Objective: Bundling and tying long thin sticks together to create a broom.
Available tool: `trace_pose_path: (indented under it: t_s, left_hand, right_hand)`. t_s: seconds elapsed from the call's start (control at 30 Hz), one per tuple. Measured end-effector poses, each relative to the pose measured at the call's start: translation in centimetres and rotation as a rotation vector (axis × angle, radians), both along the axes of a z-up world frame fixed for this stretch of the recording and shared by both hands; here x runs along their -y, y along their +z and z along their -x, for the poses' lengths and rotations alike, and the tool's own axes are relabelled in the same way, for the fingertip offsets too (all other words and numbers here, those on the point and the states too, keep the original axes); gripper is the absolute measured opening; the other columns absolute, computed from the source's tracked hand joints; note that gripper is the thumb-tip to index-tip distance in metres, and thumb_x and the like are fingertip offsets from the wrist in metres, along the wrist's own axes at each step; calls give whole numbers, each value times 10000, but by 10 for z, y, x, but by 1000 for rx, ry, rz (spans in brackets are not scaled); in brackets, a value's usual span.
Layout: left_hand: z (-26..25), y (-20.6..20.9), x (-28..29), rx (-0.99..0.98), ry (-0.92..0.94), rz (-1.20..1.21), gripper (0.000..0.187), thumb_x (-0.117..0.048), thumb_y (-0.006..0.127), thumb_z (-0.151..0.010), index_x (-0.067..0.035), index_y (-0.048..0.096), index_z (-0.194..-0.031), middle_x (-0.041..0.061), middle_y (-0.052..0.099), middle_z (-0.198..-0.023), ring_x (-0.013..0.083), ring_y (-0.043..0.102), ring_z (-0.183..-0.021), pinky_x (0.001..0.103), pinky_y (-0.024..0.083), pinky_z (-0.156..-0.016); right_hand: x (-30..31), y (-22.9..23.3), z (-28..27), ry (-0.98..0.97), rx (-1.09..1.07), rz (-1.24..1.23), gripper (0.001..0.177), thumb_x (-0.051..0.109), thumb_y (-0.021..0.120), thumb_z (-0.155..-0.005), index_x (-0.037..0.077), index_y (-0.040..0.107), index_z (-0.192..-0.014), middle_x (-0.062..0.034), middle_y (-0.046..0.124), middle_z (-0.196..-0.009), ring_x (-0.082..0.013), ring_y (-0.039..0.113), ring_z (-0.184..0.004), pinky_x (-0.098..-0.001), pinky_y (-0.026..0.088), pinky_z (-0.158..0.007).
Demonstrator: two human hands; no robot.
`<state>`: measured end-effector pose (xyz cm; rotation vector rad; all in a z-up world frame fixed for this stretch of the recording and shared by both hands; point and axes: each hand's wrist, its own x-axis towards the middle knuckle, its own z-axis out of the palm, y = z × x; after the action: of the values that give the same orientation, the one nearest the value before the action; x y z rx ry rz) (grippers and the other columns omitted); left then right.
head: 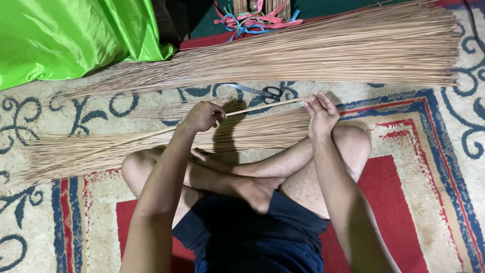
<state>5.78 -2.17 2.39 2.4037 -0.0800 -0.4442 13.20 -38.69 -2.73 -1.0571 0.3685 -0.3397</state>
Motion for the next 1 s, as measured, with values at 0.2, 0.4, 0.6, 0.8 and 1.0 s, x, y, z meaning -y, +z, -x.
trace_pose_path:
  t_s: [0.2,0.4,0.6,0.8,1.0]
  left_hand:
    - [4,15,19,31,39,-99,140,-212,661,-928,-254,795,-937,-88,774,-747,120,773,-740,354,586,-812]
    - [2,17,64,106,-57,-326,154,-302,671,-928,-298,807,-1001,-36,803,-914,256,769,-940,414,618,-857]
    - [-3,3,85,261,-147,-570,115,-271,686,-881,-238,785,-833,-14,764,-744,227,785,-773,384,637,-681]
    - [22,32,77,267,-188,-323,174,-218,618,-965,-202,774,-1038,105,784,-957,345,774,-892,490,625,-768]
    - [41,30,17,274,-173,-398,179,-192,654,-944,-190,733,-1105,69,770,-1067,335,758,-932,472,620,-789]
  right_hand:
    - [3,36,14,-88,173,560,687,-108,815,-878,33,510,-1477,-324,518,-1453,-501,418,-1404,-606,362,-1163]
    - [-58,92,49,497,683,1522,280,27,597,-927,49,692,-1189,-134,644,-1180,-350,537,-1248,-569,313,-1138]
    - [-75,44,43,1095,496,1589,191,212,473,-1017,89,613,-1057,-151,647,-912,-409,691,-948,-508,552,-833]
    - [-60,63,47,1231,419,1411,186,63,470,-1007,30,617,-1114,-251,662,-904,-502,675,-921,-549,547,-804]
    - [-2,42,15,1225,363,1448,164,142,475,-1030,92,624,-1079,-226,651,-876,-486,668,-918,-523,546,-778]
